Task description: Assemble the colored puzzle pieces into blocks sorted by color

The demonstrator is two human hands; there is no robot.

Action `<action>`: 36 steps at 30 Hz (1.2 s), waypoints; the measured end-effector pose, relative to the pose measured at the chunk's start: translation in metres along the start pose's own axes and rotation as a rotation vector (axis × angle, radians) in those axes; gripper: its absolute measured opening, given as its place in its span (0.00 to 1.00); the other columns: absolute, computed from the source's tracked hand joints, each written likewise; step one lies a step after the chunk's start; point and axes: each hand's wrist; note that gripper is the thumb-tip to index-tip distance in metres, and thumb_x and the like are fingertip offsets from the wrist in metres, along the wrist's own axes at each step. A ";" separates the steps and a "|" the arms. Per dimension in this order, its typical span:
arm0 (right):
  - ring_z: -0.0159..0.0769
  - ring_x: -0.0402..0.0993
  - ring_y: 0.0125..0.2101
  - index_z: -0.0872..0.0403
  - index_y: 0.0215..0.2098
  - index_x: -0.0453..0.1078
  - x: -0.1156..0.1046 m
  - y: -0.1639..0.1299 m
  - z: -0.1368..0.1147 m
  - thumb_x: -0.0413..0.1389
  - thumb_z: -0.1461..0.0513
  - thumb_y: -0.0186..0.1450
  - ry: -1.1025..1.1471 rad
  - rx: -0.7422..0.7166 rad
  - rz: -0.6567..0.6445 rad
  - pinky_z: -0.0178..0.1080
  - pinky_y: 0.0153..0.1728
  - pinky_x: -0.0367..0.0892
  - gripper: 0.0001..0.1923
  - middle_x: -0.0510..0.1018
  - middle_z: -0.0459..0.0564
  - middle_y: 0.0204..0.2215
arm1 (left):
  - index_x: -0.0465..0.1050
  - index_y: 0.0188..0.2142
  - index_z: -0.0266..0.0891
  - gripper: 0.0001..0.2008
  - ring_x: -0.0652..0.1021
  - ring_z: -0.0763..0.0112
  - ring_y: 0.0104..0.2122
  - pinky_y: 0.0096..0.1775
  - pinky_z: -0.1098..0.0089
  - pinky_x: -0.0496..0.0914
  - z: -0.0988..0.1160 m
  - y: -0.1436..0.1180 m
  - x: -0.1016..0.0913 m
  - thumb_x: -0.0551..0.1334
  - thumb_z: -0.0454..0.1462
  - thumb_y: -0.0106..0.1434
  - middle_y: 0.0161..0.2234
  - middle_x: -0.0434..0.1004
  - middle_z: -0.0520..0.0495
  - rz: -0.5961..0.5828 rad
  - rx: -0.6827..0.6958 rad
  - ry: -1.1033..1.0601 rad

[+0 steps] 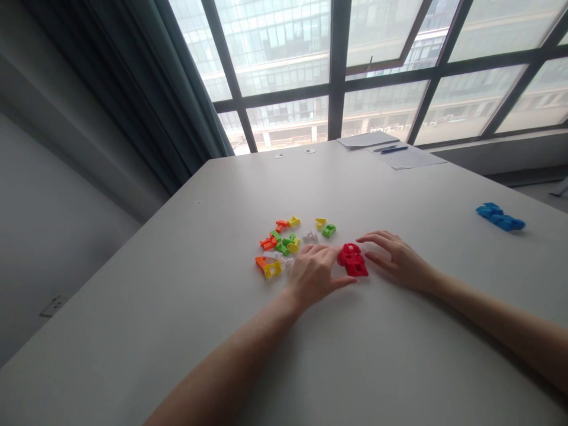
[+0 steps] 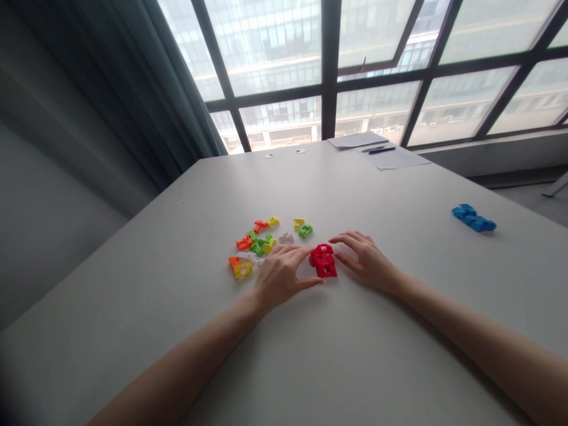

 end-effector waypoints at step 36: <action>0.48 0.67 0.55 0.47 0.55 0.66 -0.002 -0.001 -0.005 0.57 0.49 0.63 -0.024 -0.123 -0.143 0.52 0.55 0.60 0.24 0.73 0.55 0.54 | 0.71 0.49 0.37 0.21 0.78 0.59 0.44 0.49 0.59 0.70 0.008 -0.001 -0.002 0.64 0.44 0.59 0.44 0.80 0.42 0.003 -0.016 0.009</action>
Point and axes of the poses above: each hand's wrist, its own y-axis towards the middle knuckle, its own x-axis out of the palm, z = x × y
